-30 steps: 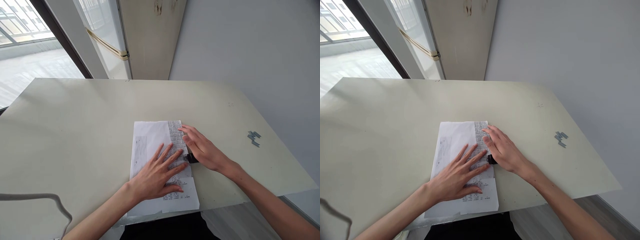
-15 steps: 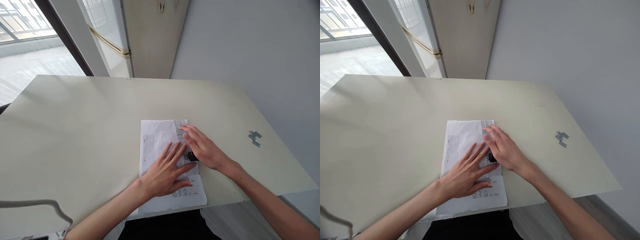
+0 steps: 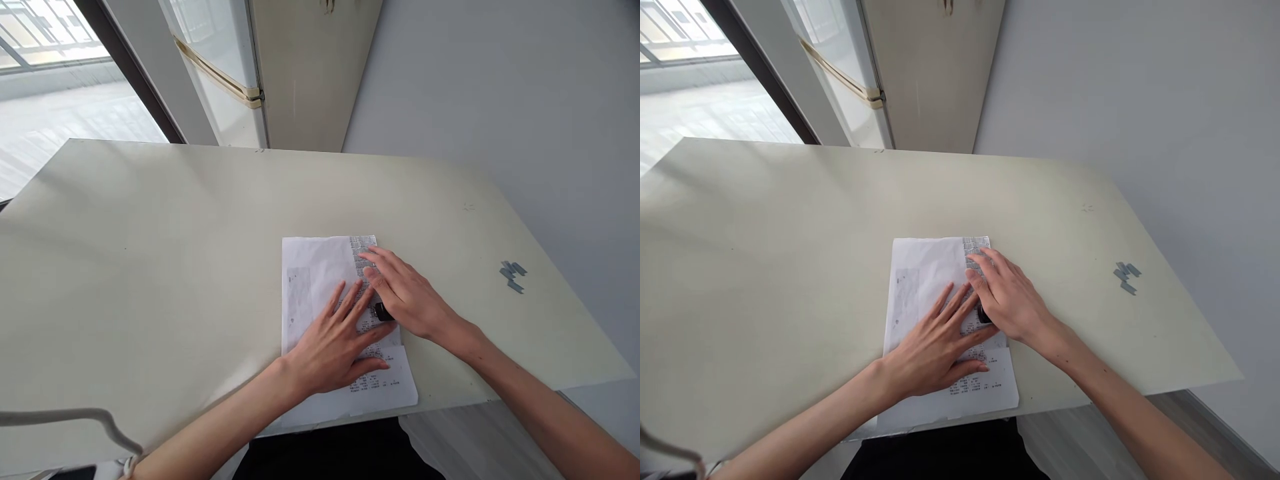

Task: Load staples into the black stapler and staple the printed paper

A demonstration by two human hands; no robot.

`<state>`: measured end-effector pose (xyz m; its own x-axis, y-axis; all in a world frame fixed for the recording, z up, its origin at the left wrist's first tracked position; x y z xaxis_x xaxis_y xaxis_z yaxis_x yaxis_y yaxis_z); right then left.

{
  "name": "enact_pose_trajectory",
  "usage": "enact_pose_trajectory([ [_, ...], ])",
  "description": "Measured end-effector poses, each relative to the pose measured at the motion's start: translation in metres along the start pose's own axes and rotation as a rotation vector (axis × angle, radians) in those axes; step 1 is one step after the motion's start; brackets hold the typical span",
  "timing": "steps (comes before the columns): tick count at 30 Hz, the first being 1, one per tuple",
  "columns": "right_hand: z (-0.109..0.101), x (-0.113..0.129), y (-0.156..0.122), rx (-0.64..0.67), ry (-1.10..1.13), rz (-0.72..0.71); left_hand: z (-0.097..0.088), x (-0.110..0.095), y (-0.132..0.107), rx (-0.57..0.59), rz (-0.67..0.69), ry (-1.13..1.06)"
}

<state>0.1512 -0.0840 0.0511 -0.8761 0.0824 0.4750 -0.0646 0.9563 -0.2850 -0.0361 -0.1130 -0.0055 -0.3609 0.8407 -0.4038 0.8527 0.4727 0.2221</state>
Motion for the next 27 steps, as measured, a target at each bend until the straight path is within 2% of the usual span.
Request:
enact_pose_trajectory([
  [9,0.006,0.000,0.000,-0.034,-0.075,-0.041,0.001,-0.001,-0.001,-0.011,0.003,0.018],
  [19,-0.008,-0.011,-0.003,0.043,0.117,0.027,0.001,-0.003,-0.001,-0.005,-0.016,-0.010],
  [27,-0.008,-0.009,-0.003,0.029,0.113,0.017,0.001,-0.004,-0.002,-0.010,-0.015,-0.002],
])
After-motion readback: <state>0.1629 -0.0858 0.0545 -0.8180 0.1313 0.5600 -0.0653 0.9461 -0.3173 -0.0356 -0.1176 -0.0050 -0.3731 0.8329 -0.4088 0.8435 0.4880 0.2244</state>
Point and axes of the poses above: each hand's wrist, its own y-axis towards the middle knuckle, its own z-axis out of the palm, x = y × z, the point moved 1 cm from there along y, towards the middle knuckle, and after that the axes turned 2 degrees about z, right-handed, at the moved point
